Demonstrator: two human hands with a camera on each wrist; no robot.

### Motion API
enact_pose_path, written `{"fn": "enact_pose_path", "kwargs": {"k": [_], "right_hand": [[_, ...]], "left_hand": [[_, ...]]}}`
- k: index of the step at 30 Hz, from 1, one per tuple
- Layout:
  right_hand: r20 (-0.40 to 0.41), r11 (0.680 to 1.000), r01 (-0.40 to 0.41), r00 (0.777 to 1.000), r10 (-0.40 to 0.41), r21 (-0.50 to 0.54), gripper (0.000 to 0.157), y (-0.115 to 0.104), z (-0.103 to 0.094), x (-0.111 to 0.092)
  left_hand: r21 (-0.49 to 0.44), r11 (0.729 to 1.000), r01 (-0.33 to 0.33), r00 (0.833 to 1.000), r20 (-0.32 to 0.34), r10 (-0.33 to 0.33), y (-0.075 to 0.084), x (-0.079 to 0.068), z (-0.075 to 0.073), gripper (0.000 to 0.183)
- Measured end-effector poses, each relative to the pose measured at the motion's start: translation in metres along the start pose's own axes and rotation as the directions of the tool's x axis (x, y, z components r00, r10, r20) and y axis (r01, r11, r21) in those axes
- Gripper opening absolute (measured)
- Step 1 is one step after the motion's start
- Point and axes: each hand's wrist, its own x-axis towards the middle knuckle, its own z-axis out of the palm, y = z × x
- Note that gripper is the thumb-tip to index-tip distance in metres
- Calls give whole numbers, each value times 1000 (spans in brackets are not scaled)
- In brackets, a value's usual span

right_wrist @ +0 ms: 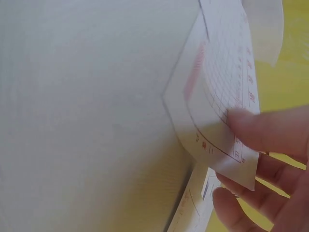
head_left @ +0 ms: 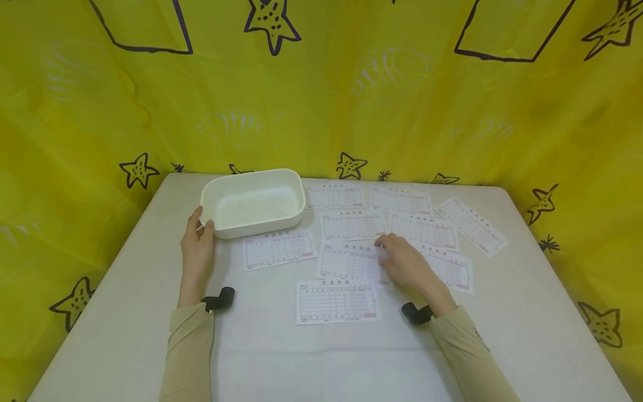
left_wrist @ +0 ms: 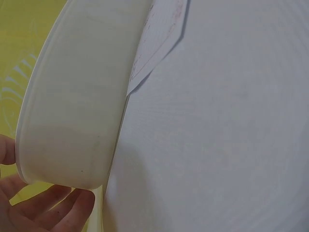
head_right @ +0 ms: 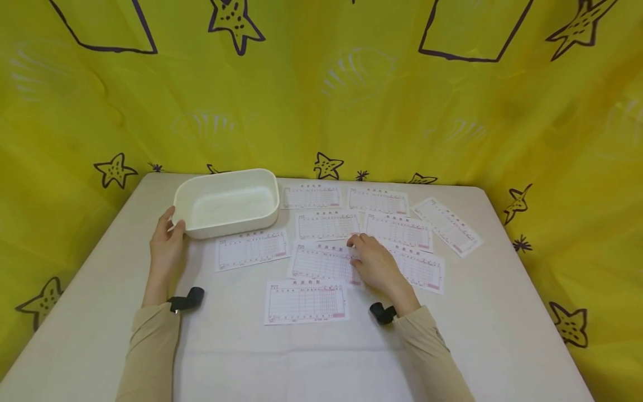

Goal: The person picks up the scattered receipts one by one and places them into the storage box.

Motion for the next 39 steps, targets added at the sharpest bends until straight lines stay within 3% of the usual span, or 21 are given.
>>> {"fn": "enact_pose_path", "kwargs": {"k": [4, 12, 22, 29, 39], "right_hand": [[-8, 999, -25, 1000, 25, 33, 25, -1, -4, -1], [-66, 994, -48, 996, 54, 96, 23, -1, -12, 2], [-179, 990, 3, 984, 22, 140, 22, -6, -20, 9], [-284, 987, 77, 958, -34, 142, 20, -13, -30, 19], [-343, 977, 153, 934, -95, 147, 19, -33, -39, 36]], "left_hand": [[-4, 1000, 5, 1000, 4, -5, 0, 0, 0, 55], [4, 1000, 12, 1000, -13, -12, 0, 0, 1, 54], [4, 1000, 20, 1000, -11, -20, 0, 1, 1, 55], [-1, 1000, 22, 1000, -9, -22, 0, 2, 1, 55], [-2, 1000, 19, 1000, -13, -20, 1, 3, 1, 54]]}}
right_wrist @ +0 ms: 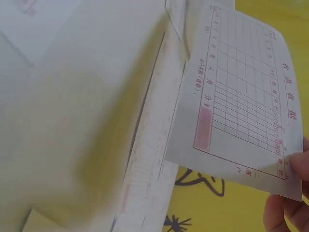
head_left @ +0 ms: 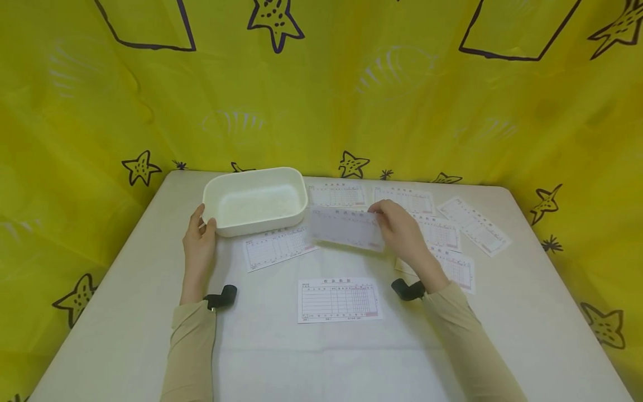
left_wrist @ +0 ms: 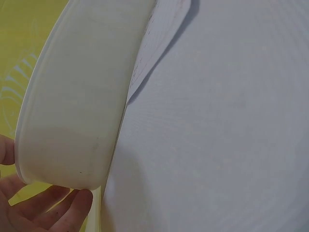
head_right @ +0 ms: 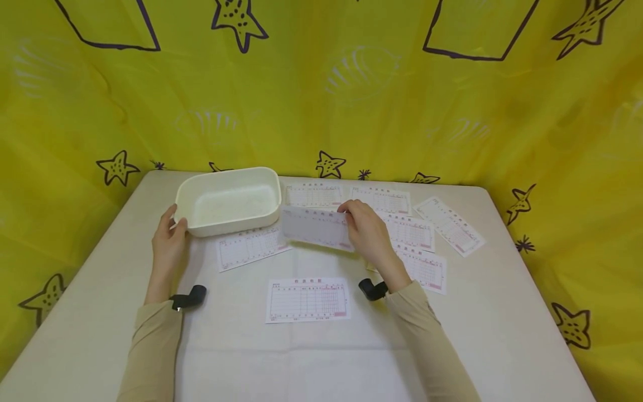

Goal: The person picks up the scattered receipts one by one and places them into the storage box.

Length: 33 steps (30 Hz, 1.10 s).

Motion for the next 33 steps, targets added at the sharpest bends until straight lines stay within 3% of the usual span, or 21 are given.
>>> {"fn": "enact_pose_path", "kwargs": {"k": [10, 22, 33], "right_hand": [[-56, 995, 52, 997, -48, 79, 21, -19, 17, 31], [-55, 985, 89, 995, -82, 146, 23, -43, 41, 75], [-35, 977, 59, 998, -53, 206, 23, -68, 67, 116]], "left_hand": [[15, 1000, -3, 1000, 6, 3, -2, -1, -2, 55], [-11, 1000, -6, 1000, 3, 6, -1, 1, 1, 54], [-25, 1000, -8, 1000, 2, 8, -1, 1, 0, 54]]}}
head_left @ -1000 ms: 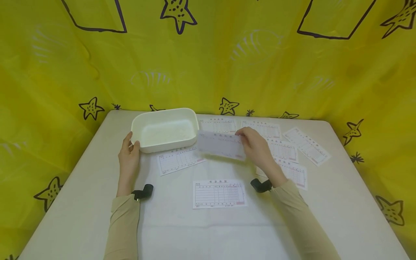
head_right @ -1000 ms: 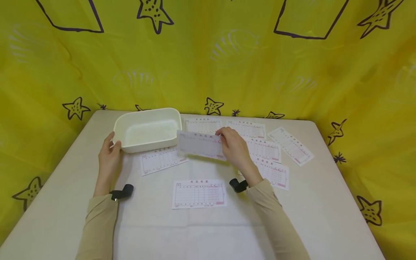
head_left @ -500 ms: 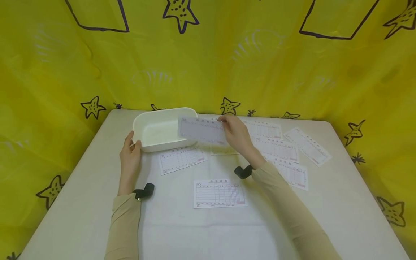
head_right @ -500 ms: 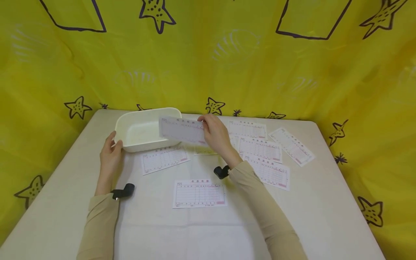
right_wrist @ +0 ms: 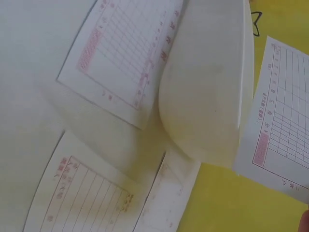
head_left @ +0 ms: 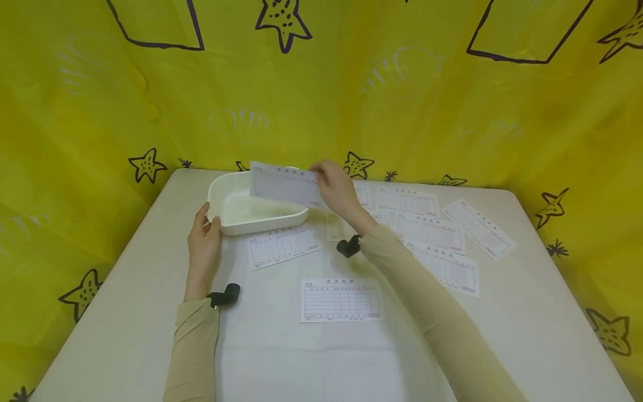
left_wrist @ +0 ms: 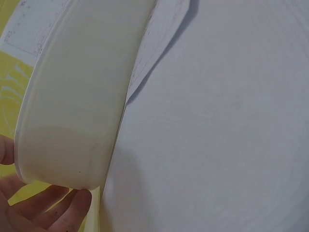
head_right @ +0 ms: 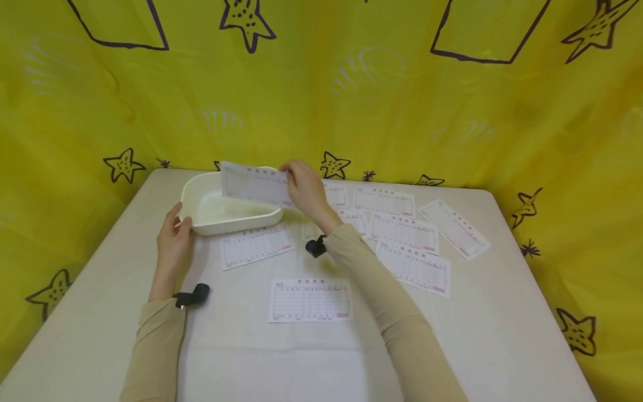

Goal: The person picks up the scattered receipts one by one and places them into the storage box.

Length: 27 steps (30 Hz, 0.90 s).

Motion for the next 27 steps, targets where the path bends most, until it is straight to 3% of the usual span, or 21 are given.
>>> {"fn": "enact_pose_path", "kwargs": {"k": [8, 19, 27], "right_hand": [[56, 1000, -23, 998, 22, 2, 23, -12, 22, 21], [100, 996, -81, 992, 78, 29, 24, -16, 47, 32], [225, 990, -141, 965, 136, 6, 29, -17, 62, 30]], "left_hand": [[13, 1000, -2, 1000, 0, 2, -1, -1, -1, 54], [5, 1000, 21, 1000, 16, -21, -1, -1, 2, 53], [19, 999, 30, 999, 12, -30, 0, 0, 2, 54]]}}
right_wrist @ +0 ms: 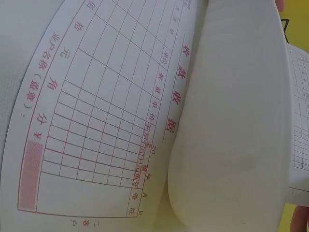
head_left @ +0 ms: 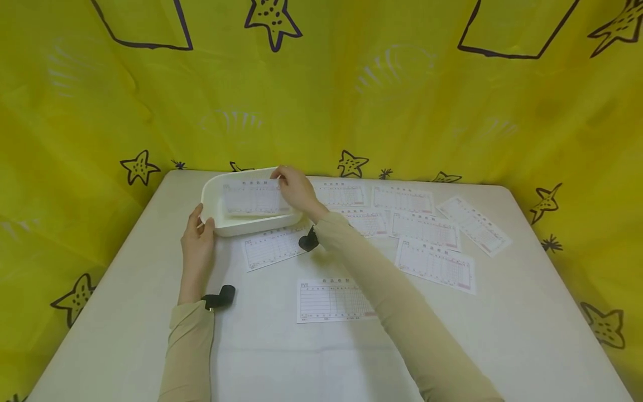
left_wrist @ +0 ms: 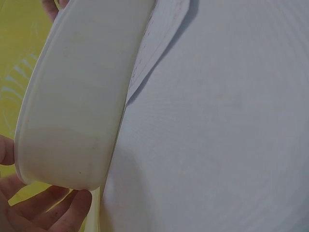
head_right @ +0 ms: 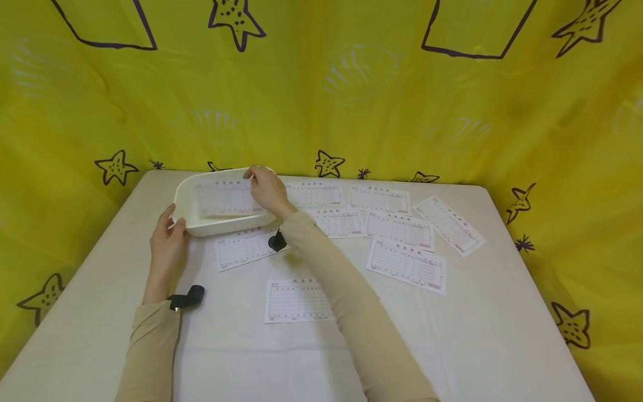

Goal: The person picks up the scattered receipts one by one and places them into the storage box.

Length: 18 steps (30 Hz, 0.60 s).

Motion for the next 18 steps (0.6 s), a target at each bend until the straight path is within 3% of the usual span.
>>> {"fn": "enact_pose_path", "kwargs": {"k": [9, 18], "right_hand": [[50, 997, -16, 999, 20, -72, 30, -3, 7, -4], [73, 992, 36, 997, -28, -121, 37, 4, 9, -5]], "left_hand": [[9, 1000, -7, 1000, -7, 8, 0, 1, -1, 55], [11, 1000, -1, 1000, -7, 1, 1, 1, 0, 54]]}}
